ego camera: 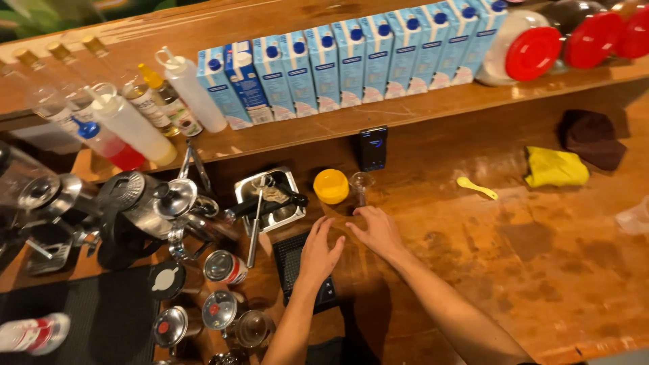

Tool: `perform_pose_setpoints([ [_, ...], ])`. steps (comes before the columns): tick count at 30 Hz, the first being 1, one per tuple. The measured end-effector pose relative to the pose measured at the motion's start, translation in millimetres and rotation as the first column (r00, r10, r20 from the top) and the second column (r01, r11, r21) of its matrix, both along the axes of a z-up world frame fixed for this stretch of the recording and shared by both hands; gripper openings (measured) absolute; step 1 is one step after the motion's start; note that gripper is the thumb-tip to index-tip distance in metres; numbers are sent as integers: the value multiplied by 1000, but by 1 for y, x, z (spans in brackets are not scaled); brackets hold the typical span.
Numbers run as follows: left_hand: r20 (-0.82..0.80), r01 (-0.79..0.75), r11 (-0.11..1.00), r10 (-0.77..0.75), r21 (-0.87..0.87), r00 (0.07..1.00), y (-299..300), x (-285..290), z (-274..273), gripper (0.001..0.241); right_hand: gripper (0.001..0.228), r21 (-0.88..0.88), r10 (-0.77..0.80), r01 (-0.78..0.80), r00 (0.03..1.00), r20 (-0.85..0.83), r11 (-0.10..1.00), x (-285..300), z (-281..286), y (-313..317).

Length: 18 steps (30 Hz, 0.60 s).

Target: The person cleans a bar counter by wiping surfaces with a cloth, handling a plastic cup, and rinsing a metal shaker in a bucket of water. They move items aside, wipe the counter, and place objects back in place.

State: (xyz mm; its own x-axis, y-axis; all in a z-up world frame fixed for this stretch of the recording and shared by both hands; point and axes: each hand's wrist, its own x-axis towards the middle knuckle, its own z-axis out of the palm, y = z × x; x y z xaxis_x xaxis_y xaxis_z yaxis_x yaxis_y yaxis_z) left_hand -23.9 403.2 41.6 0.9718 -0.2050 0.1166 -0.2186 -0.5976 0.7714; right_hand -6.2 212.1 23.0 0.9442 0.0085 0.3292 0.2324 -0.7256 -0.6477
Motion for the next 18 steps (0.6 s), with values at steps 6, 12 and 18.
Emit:
perform_pose_setpoints([
  [6, 31, 81, 997, -81, 5, 996, -18, 1, -6, 54, 42, -40, -95, 94, 995, -20, 995, -26, -28, -35],
  [12, -20, 72, 995, -71, 64, 997, -53, 14, -21, 53, 43, -41, -202, 198, 960, -194, 979, -59, 0, -63],
  [18, 12, 61, 998, -62, 22, 998, -87, 50, -75, 51, 38, -21, -237, 236, 965, -113, 971, -65, -27, -103],
])
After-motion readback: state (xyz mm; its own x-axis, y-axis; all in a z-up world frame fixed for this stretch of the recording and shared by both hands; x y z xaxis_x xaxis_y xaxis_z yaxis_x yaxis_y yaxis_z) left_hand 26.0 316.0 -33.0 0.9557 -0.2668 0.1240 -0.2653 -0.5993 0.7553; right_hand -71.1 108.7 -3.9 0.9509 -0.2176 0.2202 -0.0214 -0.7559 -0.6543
